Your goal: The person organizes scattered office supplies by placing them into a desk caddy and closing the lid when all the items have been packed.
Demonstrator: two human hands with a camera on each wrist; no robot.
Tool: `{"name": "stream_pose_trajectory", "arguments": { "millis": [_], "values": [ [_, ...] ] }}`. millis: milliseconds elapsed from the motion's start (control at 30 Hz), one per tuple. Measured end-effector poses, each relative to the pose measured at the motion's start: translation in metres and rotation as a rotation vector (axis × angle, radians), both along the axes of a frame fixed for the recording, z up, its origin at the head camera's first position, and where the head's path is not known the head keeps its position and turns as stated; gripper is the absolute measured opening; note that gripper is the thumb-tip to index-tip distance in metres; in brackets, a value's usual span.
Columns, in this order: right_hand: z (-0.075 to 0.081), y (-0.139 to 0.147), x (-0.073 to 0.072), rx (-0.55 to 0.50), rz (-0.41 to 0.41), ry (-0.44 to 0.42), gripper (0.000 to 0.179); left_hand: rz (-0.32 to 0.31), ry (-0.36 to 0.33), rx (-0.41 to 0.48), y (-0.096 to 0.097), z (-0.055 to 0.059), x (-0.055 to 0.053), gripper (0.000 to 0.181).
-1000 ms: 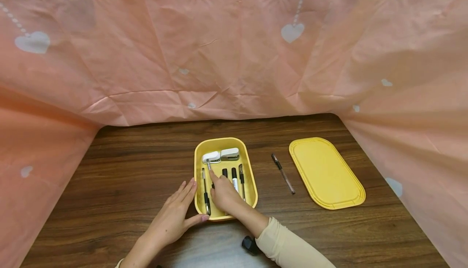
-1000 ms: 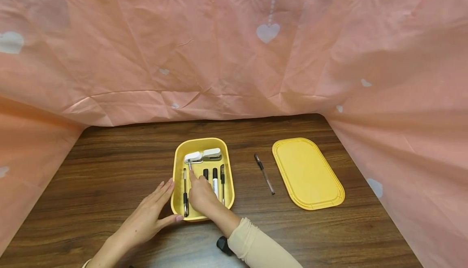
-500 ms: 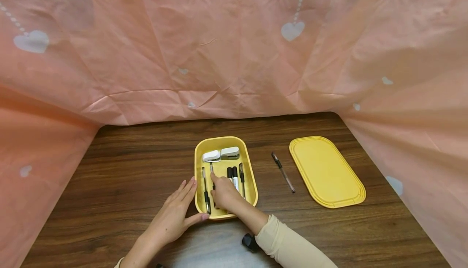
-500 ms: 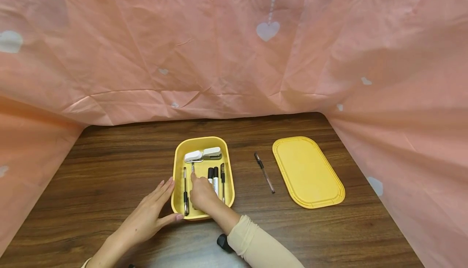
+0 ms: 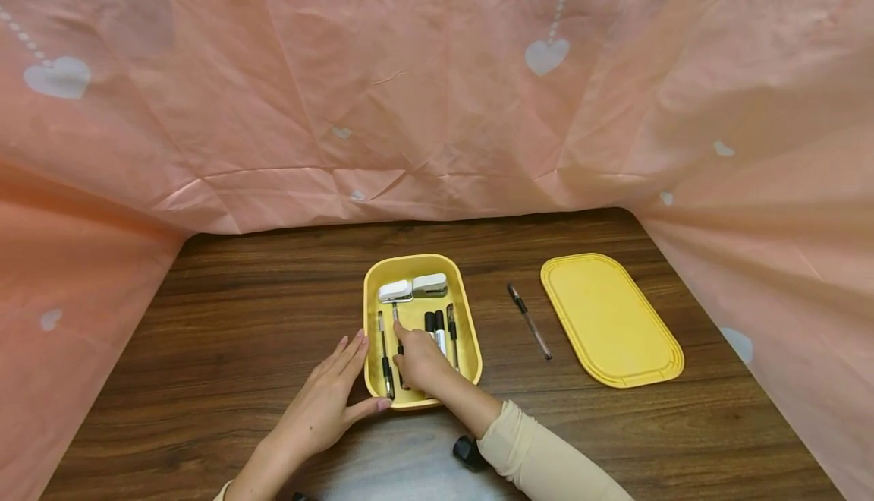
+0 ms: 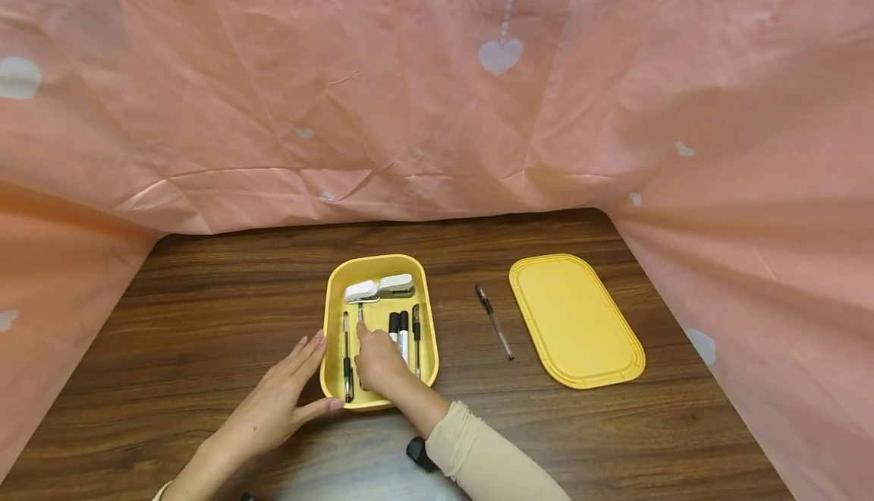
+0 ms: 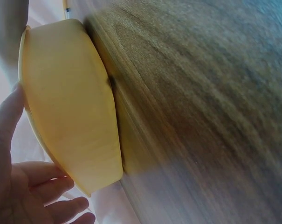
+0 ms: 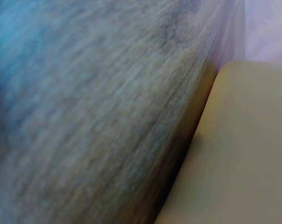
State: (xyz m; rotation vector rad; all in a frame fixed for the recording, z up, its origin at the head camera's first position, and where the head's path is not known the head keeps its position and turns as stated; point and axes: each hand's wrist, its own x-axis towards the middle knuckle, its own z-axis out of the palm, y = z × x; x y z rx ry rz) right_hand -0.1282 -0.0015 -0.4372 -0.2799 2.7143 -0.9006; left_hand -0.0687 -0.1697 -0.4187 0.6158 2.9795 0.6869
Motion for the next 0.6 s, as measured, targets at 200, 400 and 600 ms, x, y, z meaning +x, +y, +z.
{"name": "stream_pose_trajectory", "arguments": {
  "millis": [200, 400, 600],
  "values": [
    [0.0001, -0.0005, 0.0001, -0.013, -0.003, 0.000, 0.059, 0.004, -0.011, 0.000, -0.0001, 0.0002, 0.0002, 0.091],
    [-0.0003, 0.0004, 0.0011, -0.027, 0.002, -0.004, 0.059, 0.000, -0.003, -0.004, 0.0003, 0.0001, 0.0002, 0.091],
    [0.0004, 0.0008, 0.0022, -0.025, 0.014, -0.004, 0.060, -0.001, -0.012, -0.006, 0.0002, -0.0001, 0.0000, 0.091]
  ]
}}
